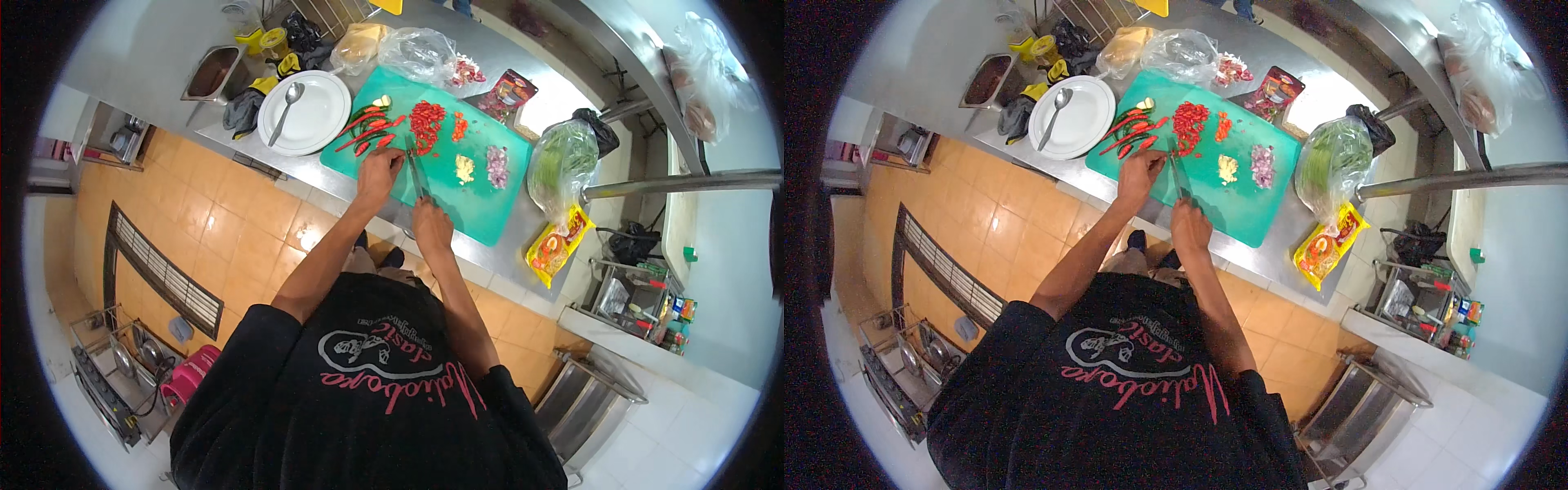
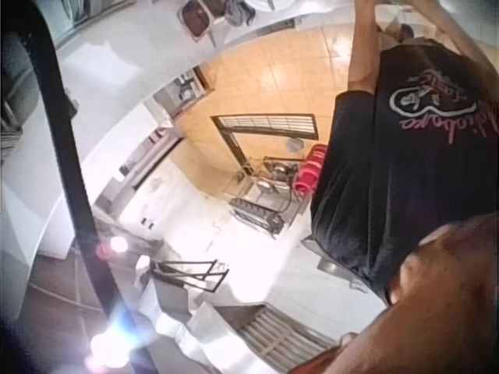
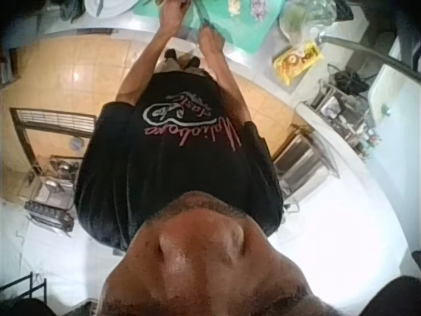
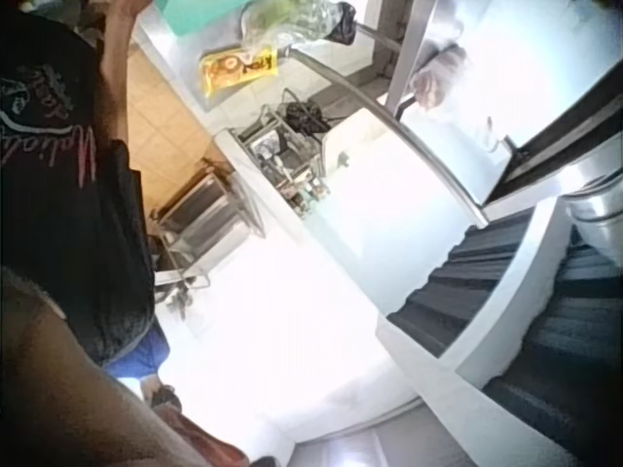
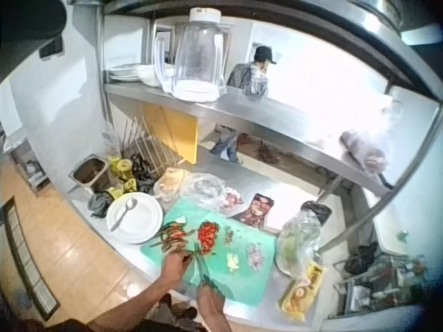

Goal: The person cuts red chili peppers and other vegetables into small pieces using a knife on a green cutting board.

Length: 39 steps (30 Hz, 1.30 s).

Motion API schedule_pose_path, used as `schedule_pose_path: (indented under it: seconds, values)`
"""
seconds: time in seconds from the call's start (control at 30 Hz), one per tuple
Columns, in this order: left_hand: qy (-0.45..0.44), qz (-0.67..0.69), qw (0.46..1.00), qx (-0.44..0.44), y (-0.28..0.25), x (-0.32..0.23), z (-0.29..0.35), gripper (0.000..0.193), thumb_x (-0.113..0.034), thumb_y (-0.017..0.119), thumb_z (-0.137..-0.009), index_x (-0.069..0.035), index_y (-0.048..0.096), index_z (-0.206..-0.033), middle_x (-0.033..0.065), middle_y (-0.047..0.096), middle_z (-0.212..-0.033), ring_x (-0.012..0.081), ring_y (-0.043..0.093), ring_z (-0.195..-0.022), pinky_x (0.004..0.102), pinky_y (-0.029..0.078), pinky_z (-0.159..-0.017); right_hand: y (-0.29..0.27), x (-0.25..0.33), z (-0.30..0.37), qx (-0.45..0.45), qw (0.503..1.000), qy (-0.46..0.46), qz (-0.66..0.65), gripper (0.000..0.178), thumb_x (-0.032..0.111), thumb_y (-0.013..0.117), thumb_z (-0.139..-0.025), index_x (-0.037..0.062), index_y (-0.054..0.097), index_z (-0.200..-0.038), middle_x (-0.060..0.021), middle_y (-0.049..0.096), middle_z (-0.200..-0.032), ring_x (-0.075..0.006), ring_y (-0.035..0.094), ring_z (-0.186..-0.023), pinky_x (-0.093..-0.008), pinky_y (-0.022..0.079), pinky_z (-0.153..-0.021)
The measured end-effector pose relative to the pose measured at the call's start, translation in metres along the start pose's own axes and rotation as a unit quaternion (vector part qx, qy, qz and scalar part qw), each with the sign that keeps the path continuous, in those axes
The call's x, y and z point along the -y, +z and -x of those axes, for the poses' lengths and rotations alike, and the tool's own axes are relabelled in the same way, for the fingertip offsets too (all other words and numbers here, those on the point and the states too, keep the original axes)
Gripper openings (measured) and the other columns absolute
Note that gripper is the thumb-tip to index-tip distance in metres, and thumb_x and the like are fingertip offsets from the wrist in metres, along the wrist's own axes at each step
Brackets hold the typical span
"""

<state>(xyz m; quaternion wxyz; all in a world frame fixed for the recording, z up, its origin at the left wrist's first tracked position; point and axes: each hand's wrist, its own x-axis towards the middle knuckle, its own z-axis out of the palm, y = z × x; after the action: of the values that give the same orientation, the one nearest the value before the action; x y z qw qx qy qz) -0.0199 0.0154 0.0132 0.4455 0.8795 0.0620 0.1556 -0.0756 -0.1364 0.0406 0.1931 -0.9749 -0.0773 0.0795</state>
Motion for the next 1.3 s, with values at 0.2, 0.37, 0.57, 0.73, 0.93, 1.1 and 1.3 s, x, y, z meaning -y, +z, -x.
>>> schedule_pose_path:
  seconds: [0.2, 0.37, 0.57, 0.73, 0.93, 1.1, 1.3]
  values:
    - [0.069, 0.001, 0.997, -0.018, -0.001, 0.004, 0.011, 0.016, -0.003, 0.067, -0.078, -0.005, 0.069, -0.094, 0.0164, 0.066, -0.086, 0.0344, 0.061, -0.081, 0.0413, 0.051, -0.068, -0.002, -0.010, 0.012, 0.022, 0.998, 0.046, 0.021, 0.032, 0.027, 0.044, -0.096, 0.0019, 0.063, -0.091, -0.0254, 0.066, -0.078, -0.0437, 0.066, -0.075, -0.0538, 0.054, -0.070]
    - [0.046, 0.008, 0.999, -0.019, -0.001, 0.001, 0.001, 0.016, -0.006, 0.068, -0.080, -0.004, 0.070, -0.096, 0.0163, 0.067, -0.087, 0.0313, 0.064, -0.076, 0.0392, 0.050, -0.067, -0.010, -0.013, -0.010, 0.001, 1.000, 0.024, 0.012, 0.033, 0.028, 0.044, -0.096, 0.0014, 0.062, -0.092, -0.0255, 0.066, -0.080, -0.0447, 0.065, -0.075, -0.0536, 0.053, -0.070]
    - [0.061, -0.009, 0.998, -0.013, -0.003, 0.002, -0.003, 0.016, -0.007, 0.069, -0.080, -0.005, 0.070, -0.096, 0.0167, 0.066, -0.085, 0.0306, 0.064, -0.072, 0.0387, 0.050, -0.065, -0.032, -0.010, -0.009, 0.006, 1.000, 0.018, 0.000, 0.032, 0.028, 0.046, -0.095, -0.0002, 0.061, -0.096, -0.0264, 0.066, -0.081, -0.0444, 0.065, -0.075, -0.0536, 0.053, -0.069]
    - [0.073, -0.027, 0.997, 0.005, -0.004, 0.002, -0.003, 0.015, -0.005, 0.069, -0.080, -0.005, 0.071, -0.095, 0.0156, 0.067, -0.084, 0.0295, 0.062, -0.067, 0.0373, 0.050, -0.062, -0.026, -0.019, 0.000, 0.012, 0.998, 0.008, -0.065, 0.031, 0.026, 0.048, -0.094, -0.0016, 0.057, -0.104, -0.0273, 0.065, -0.080, -0.0460, 0.064, -0.076, -0.0532, 0.052, -0.068]
    - [0.031, 0.055, 0.997, 0.036, -0.001, 0.002, -0.010, 0.016, -0.007, 0.070, -0.081, -0.005, 0.071, -0.097, 0.0147, 0.069, -0.082, 0.0237, 0.064, -0.063, 0.0331, 0.050, -0.058, -0.032, -0.004, 0.006, 0.049, 0.994, 0.044, -0.087, 0.033, 0.026, 0.046, -0.097, 0.0018, 0.052, -0.117, -0.0282, 0.065, -0.084, -0.0454, 0.064, -0.076, -0.0542, 0.051, -0.066]
    - [0.007, 0.034, 0.998, 0.045, 0.004, 0.006, -0.012, 0.016, -0.007, 0.071, -0.080, -0.005, 0.072, -0.096, 0.0143, 0.069, -0.082, 0.0216, 0.065, -0.062, 0.0314, 0.050, -0.057, -0.025, 0.002, 0.009, 0.015, 0.995, 0.012, -0.095, 0.038, 0.027, 0.044, -0.098, 0.0040, 0.044, -0.129, -0.0274, 0.065, -0.085, -0.0463, 0.064, -0.075, -0.0549, 0.051, -0.065]
    - [0.049, 0.012, 0.999, 0.007, 0.009, 0.012, -0.014, 0.017, -0.009, 0.072, -0.078, -0.006, 0.072, -0.095, 0.0145, 0.068, -0.082, 0.0248, 0.066, -0.064, 0.0339, 0.051, -0.058, -0.018, 0.003, 0.010, 0.014, 0.996, 0.030, -0.079, 0.036, 0.029, 0.043, -0.099, 0.0031, 0.046, -0.123, -0.0284, 0.065, -0.084, -0.0467, 0.064, -0.076, -0.0551, 0.051, -0.066]
